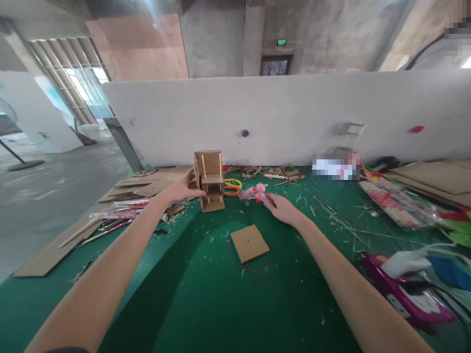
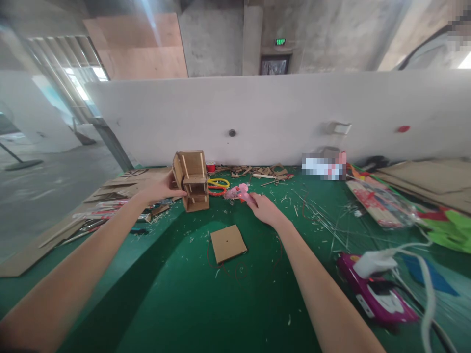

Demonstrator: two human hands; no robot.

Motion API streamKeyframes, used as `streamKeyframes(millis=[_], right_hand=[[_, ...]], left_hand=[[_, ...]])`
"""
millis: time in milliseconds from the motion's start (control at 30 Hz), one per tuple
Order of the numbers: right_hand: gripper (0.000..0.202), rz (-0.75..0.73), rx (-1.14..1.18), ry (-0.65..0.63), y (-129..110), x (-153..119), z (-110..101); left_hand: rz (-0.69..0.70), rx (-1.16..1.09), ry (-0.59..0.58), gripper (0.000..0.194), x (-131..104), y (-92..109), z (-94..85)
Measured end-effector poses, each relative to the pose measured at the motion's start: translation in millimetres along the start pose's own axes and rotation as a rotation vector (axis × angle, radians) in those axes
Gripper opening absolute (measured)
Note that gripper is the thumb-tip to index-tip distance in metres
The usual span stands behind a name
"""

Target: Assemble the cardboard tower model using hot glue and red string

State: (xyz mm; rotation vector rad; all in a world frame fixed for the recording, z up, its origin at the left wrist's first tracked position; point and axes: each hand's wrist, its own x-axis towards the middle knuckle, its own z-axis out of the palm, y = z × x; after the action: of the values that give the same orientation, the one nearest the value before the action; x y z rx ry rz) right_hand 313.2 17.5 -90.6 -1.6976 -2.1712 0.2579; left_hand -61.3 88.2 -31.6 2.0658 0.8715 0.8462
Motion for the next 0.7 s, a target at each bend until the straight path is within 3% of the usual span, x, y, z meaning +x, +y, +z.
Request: streamKeyframes(millis=[167,233,333,433,500,600,700], right_hand=[[0.036,-0.004,0.03,-0.001,-1.0,1.2,3.8],[0.036,-0.004,0.042,-0.002,-1.4,1.5,4.0],[0.037,-0.006,0.058,-0.009,-2.2,1.1,2.4],[0.036,-0.003,0.063,-0.026,-1.9,-0.4,-1.3],[0.037,0.003,0.067,-0.043,-0.3,-1.5,-5.4],[0.041,0.013,0.089,-0.072,5.3,-0.5,-14.6],[0.043,0.038,0.102,-0.046,12.6,6.8,-24.2]], left_hand=[[-0.045,0.098,-0.044,0.1,-2.5,4.6,-0.7],[-0.068,0.132,0.007,0.106,-4.9,6.9,3.8],[0.018,0.204,0.289,0.103,-10.6,12.3,11.9],[0.263,0.419,0.676,0.073,-19.6,26.1,17.6],[0.384,0.542,0.808,0.053,-27.1,41.0,21.5],[0.486,0.696,0.755,0.039,-40.1,65.8,35.8],[0.546,0.733,0.502,0.028,-54.5,83.8,67.3]])
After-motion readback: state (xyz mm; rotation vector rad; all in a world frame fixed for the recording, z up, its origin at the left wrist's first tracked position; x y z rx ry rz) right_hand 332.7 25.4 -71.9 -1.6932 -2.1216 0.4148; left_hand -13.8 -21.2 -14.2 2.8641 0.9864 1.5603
